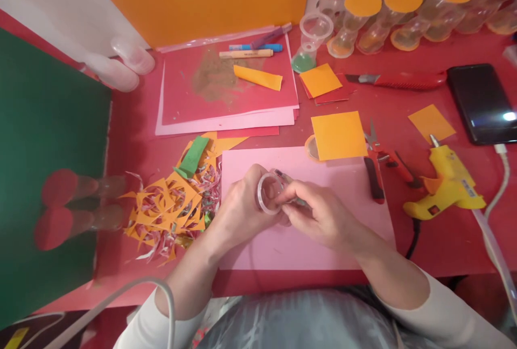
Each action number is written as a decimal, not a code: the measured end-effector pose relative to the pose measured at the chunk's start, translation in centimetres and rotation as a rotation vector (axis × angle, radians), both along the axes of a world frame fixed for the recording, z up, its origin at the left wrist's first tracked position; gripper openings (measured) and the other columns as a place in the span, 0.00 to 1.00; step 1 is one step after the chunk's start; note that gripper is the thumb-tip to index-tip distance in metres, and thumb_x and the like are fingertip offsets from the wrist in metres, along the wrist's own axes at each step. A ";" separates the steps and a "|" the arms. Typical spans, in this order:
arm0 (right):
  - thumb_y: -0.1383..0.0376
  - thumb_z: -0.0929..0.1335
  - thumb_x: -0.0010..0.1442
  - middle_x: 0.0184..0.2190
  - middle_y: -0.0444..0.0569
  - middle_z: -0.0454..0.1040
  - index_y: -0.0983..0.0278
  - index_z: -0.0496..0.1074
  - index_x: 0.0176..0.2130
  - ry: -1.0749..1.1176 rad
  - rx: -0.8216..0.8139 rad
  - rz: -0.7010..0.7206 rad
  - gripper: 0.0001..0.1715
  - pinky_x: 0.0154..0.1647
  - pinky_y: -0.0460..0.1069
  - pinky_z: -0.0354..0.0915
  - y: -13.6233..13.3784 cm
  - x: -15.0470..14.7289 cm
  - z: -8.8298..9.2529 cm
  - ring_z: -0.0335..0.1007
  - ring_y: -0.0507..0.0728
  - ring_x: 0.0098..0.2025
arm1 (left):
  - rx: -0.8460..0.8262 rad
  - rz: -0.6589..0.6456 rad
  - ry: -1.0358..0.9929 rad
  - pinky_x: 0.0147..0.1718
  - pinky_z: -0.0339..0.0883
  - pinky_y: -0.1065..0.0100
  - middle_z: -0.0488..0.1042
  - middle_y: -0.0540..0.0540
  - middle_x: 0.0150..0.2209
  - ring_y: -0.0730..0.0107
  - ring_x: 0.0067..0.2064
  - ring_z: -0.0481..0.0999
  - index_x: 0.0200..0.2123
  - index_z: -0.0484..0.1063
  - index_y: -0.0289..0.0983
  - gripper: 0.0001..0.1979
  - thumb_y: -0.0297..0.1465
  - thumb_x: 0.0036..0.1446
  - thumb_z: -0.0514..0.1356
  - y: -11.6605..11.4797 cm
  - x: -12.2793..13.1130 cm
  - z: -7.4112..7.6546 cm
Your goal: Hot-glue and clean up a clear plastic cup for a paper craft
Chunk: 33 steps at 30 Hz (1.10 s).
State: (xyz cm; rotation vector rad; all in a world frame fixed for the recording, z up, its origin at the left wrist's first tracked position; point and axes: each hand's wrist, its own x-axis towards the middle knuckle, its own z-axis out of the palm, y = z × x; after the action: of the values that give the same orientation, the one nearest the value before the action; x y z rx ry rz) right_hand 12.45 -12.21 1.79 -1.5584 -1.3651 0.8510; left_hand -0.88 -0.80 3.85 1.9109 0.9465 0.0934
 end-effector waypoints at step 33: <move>0.67 0.65 0.65 0.28 0.40 0.80 0.58 0.72 0.40 0.072 -0.025 -0.029 0.07 0.25 0.38 0.71 -0.7 -0.7 0.0 0.77 0.49 0.23 | -0.171 0.000 -0.012 0.27 0.66 0.74 0.75 0.56 0.25 0.69 0.29 0.79 0.32 0.64 0.42 0.14 0.30 0.42 0.65 -0.1 -0.2 0.8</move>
State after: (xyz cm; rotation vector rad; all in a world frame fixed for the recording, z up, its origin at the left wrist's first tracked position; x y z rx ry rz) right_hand 11.76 -12.91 1.75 -1.5480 -1.2823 0.9006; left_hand -1.06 -0.94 4.61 1.7507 0.9169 0.0236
